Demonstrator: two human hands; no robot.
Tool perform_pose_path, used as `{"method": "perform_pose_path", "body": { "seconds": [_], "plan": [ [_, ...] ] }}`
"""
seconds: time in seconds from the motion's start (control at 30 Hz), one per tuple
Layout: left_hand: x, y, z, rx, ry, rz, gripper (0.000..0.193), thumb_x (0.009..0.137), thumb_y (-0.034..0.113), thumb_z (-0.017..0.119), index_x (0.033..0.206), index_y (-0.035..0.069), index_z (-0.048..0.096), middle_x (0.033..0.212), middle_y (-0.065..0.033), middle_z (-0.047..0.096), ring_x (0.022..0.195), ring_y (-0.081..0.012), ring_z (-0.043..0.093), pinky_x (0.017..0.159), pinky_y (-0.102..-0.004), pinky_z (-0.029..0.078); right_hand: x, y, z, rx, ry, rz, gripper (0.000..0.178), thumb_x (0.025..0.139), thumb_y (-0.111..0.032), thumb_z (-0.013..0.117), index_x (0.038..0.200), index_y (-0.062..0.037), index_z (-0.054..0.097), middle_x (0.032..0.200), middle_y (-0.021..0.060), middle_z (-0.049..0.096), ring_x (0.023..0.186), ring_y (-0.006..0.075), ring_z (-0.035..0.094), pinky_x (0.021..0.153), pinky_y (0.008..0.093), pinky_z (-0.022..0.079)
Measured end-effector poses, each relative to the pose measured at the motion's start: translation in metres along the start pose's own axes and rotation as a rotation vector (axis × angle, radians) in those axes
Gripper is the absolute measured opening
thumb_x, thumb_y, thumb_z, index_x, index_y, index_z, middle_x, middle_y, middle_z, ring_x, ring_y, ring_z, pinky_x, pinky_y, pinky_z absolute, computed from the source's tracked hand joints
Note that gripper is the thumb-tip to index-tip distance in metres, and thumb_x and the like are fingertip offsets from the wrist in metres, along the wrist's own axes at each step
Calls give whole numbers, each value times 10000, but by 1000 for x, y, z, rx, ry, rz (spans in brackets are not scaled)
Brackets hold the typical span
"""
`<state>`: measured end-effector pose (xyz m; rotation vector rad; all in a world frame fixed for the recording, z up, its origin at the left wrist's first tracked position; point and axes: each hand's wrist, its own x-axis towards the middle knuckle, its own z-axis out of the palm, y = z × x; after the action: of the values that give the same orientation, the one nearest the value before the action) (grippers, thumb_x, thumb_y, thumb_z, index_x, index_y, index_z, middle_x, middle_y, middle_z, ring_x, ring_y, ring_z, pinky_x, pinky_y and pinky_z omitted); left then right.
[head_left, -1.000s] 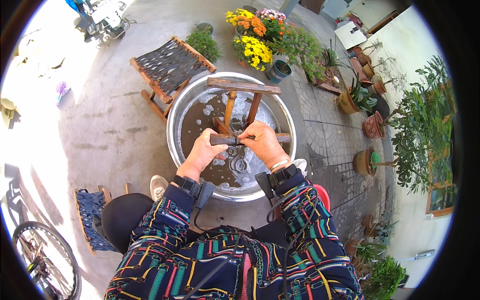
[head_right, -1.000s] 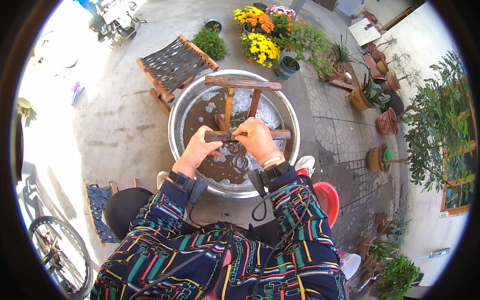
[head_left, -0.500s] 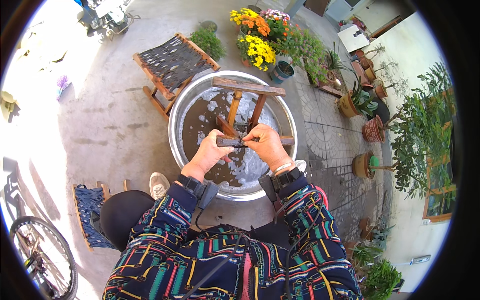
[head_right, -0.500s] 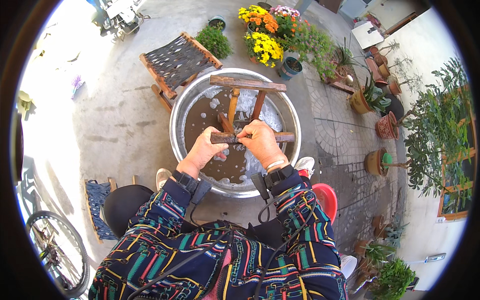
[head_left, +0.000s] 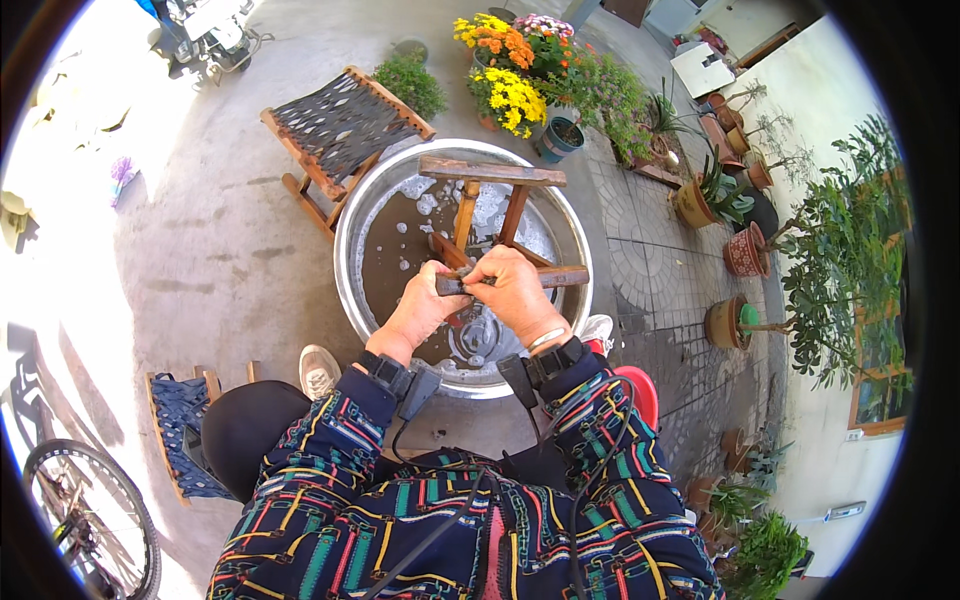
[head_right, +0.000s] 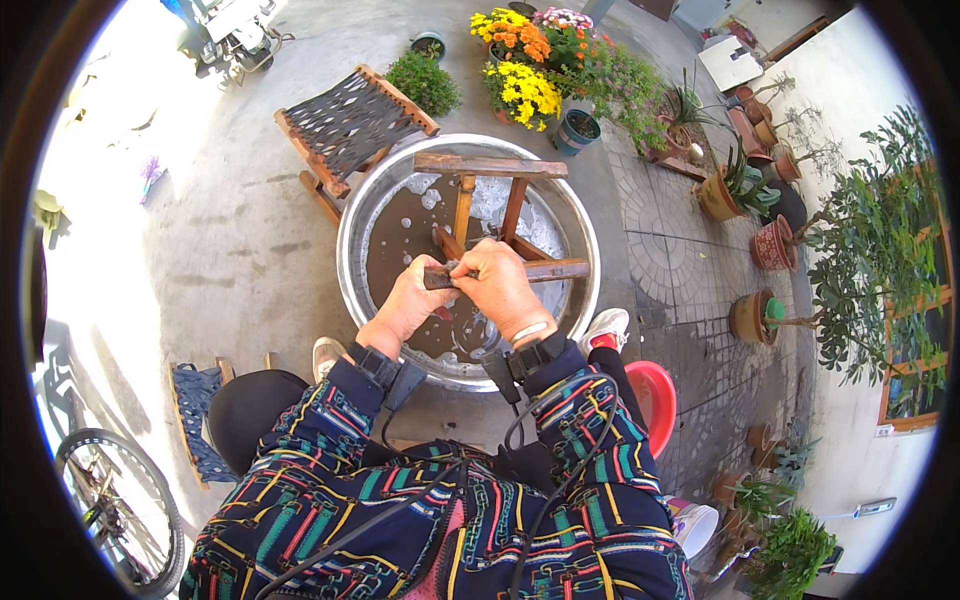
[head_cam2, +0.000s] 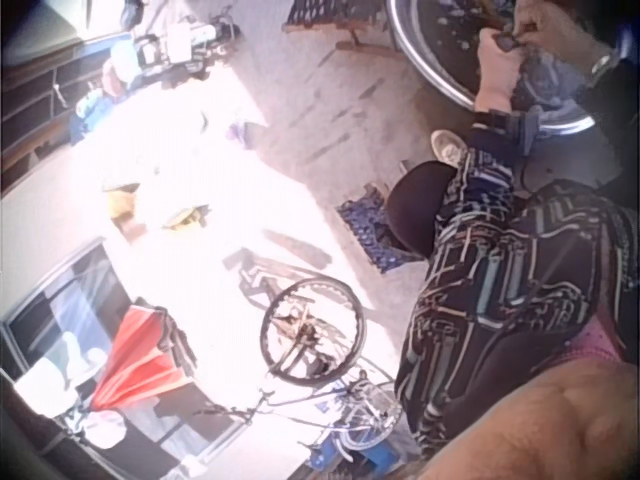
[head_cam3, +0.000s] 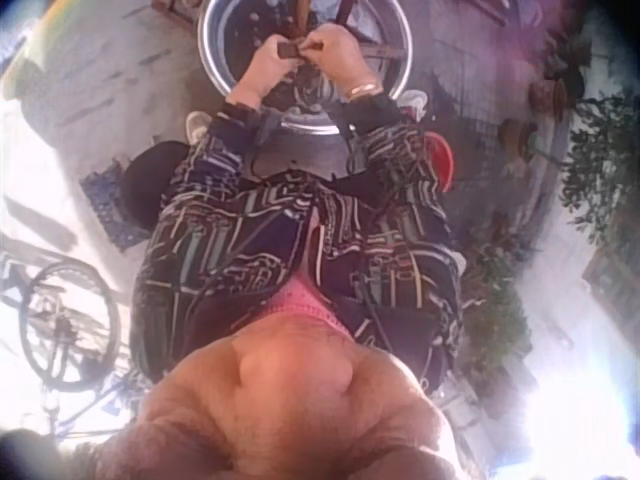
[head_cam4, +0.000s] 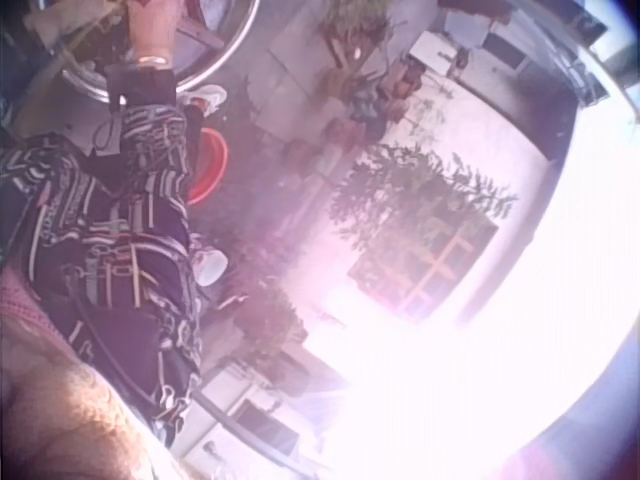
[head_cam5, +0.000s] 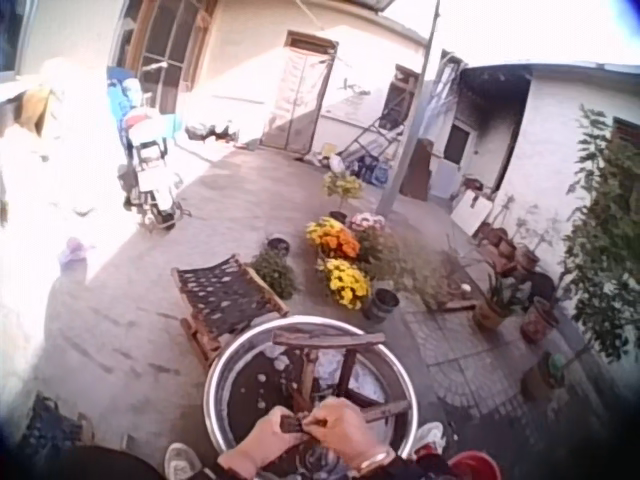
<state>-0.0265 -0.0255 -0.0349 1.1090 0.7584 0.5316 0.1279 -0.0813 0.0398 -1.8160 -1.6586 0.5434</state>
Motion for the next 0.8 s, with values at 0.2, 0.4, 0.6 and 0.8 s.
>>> {"method": "perform_pose_path", "body": {
  "seconds": [0.2,0.4,0.6,0.8],
  "plan": [
    [-2,1,-5,-2,8,22,330,850,17,743,1093,39,522,939,-81,659,731,-185,685,573,-302,589,7,-11,14,-47,-60,6,92,707,-54,795,781,-57,740,826,101,644,893,310,628,829,401,504],
    [-5,1,4,51,-4,35,322,857,6,732,1091,29,512,912,-85,657,668,-174,675,558,-292,574,-7,-4,-2,-46,-16,45,99,702,-42,794,781,-53,736,822,107,640,868,317,628,812,407,512],
    [-4,5,-1,36,23,-17,358,861,40,740,1149,33,528,952,-75,646,764,-164,675,580,-295,581,4,0,35,39,40,-58,87,747,-55,768,832,-59,751,865,116,661,914,326,632,838,408,512],
    [-5,2,-9,-104,-69,26,433,861,42,744,1223,36,507,1021,-78,606,807,-166,649,679,-324,617,-19,27,-2,30,398,83,122,824,-59,756,944,-45,747,908,114,677,869,273,666,804,361,532]
  ]
}}
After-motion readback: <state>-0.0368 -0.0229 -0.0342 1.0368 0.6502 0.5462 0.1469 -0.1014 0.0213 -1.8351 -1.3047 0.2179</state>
